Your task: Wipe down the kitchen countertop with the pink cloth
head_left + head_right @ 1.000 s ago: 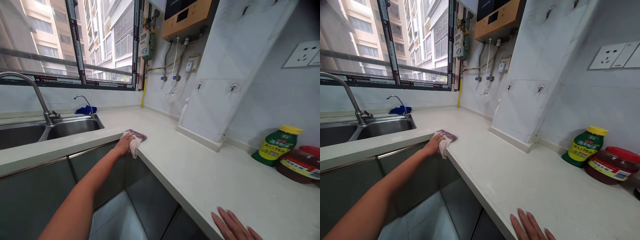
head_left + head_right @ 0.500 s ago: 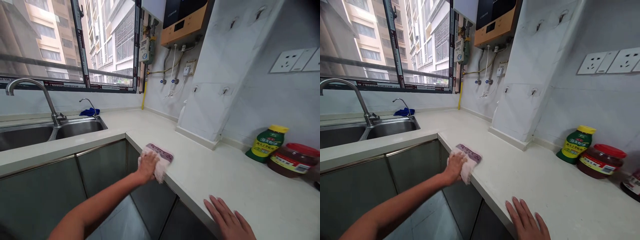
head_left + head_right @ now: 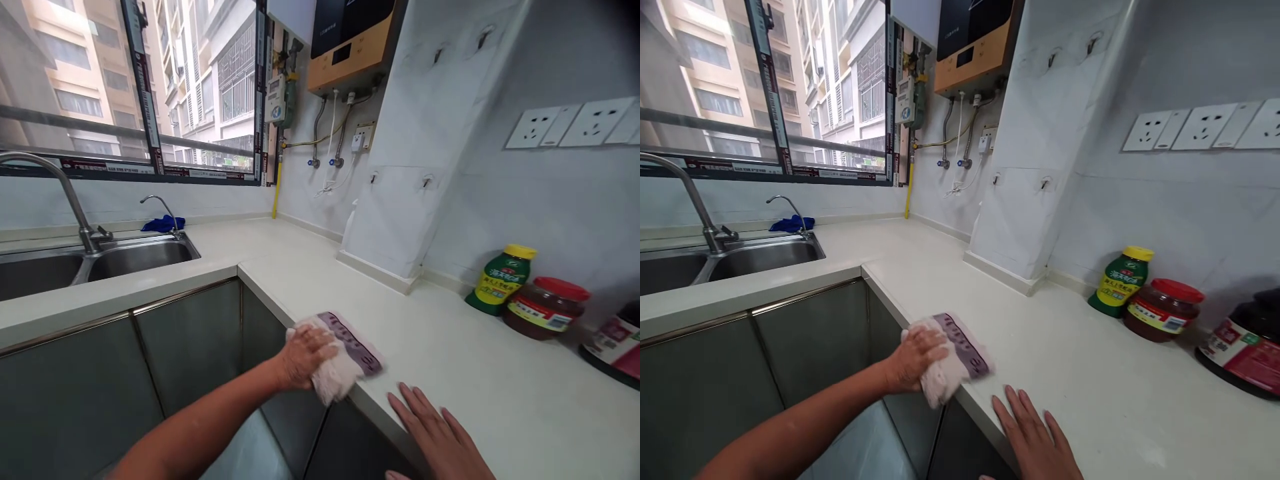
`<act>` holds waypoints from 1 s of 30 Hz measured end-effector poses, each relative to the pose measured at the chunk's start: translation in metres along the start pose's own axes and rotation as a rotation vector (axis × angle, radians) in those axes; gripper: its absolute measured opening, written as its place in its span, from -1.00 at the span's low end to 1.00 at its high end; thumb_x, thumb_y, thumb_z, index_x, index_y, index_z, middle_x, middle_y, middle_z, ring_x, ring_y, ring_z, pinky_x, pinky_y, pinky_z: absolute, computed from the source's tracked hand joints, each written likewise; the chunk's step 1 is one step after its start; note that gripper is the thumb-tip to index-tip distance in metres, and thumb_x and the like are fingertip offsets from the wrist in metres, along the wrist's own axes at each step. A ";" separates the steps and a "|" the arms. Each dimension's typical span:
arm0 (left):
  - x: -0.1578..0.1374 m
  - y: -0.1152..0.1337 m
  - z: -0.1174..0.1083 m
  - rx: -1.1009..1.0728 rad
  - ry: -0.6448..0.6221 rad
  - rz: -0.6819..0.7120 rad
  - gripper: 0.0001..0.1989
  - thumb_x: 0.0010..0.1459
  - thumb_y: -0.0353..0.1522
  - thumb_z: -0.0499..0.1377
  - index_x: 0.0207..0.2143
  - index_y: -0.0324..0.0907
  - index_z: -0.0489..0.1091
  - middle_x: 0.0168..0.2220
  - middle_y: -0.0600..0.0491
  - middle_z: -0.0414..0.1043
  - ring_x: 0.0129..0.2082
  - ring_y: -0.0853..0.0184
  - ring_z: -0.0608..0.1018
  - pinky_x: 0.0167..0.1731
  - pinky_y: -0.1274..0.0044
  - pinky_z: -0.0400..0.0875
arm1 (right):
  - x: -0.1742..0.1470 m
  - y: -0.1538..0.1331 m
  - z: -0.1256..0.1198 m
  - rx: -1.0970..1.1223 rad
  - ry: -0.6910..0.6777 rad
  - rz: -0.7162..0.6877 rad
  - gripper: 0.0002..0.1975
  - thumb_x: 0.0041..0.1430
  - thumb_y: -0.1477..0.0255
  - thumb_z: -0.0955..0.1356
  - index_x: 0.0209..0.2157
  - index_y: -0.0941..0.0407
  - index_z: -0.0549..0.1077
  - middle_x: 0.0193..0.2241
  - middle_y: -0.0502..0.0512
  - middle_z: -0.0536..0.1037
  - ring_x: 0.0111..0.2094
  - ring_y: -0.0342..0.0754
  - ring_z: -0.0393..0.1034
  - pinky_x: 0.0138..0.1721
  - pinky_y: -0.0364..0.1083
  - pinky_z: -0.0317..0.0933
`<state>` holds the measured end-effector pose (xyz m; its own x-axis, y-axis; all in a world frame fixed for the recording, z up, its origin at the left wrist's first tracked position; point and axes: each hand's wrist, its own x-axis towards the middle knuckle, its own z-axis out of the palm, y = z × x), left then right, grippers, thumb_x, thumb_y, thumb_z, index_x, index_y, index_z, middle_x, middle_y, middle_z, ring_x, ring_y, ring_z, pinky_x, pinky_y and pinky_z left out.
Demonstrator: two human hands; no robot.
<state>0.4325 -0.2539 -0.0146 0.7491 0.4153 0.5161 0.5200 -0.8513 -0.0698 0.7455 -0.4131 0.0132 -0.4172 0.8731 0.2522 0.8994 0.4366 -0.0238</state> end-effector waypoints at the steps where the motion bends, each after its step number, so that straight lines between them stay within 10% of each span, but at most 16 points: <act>1: -0.003 -0.014 -0.006 0.012 -0.017 -0.061 -0.31 0.08 -0.10 0.18 0.25 -0.08 0.21 0.27 -0.13 0.29 0.28 0.06 0.27 0.31 0.21 -0.09 | 0.000 -0.001 0.000 0.018 0.003 0.009 -0.23 0.24 -0.05 0.30 0.38 -0.09 0.06 0.36 0.10 0.04 0.32 0.34 0.00 0.20 0.43 0.14; 7: -0.017 -0.093 -0.055 0.118 -0.034 -0.349 -0.35 0.00 -0.28 0.23 0.17 -0.16 0.26 0.23 -0.21 0.26 0.26 -0.02 0.27 0.31 0.12 -0.01 | 0.002 -0.012 -0.010 0.116 -0.030 0.071 -0.24 0.25 -0.04 0.31 0.37 -0.08 0.10 0.37 0.11 0.02 0.35 0.30 -0.07 0.29 0.40 -0.02; 11: -0.011 -0.087 -0.064 0.162 -0.042 -0.412 -0.28 -0.11 -0.32 0.28 0.16 -0.21 0.23 0.19 -0.27 0.26 0.24 -0.13 0.26 0.27 0.01 0.02 | 0.002 -0.022 -0.022 0.206 -0.025 0.121 -0.29 0.26 -0.06 0.30 0.33 -0.05 0.19 0.36 0.11 0.06 0.36 0.26 -0.10 0.32 0.38 -0.11; 23: 0.050 0.168 0.020 0.054 0.042 -0.175 -0.21 -0.11 -0.21 0.24 0.22 -0.15 0.19 0.20 -0.23 0.32 0.22 -0.12 0.31 0.22 0.01 0.02 | -0.017 -0.015 -0.041 0.731 0.533 0.281 -0.56 0.34 0.09 0.18 -0.01 0.07 0.45 0.09 0.21 0.38 0.13 0.11 0.30 0.12 0.08 0.31; 30: 0.091 0.271 0.060 0.106 0.150 0.134 -0.27 0.16 -0.10 0.12 0.34 -0.10 0.08 0.36 -0.13 0.12 0.30 -0.06 0.21 0.16 0.06 0.15 | -0.057 0.001 -0.039 0.474 0.429 0.217 -0.60 0.38 0.19 0.15 0.07 0.03 0.41 0.09 0.14 0.45 0.13 0.09 0.32 0.21 0.15 0.22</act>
<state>0.6660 -0.4274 -0.0380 0.7490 0.2419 0.6169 0.4662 -0.8539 -0.2312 0.7753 -0.4709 0.0368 -0.0562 0.8310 0.5534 0.7616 0.3941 -0.5145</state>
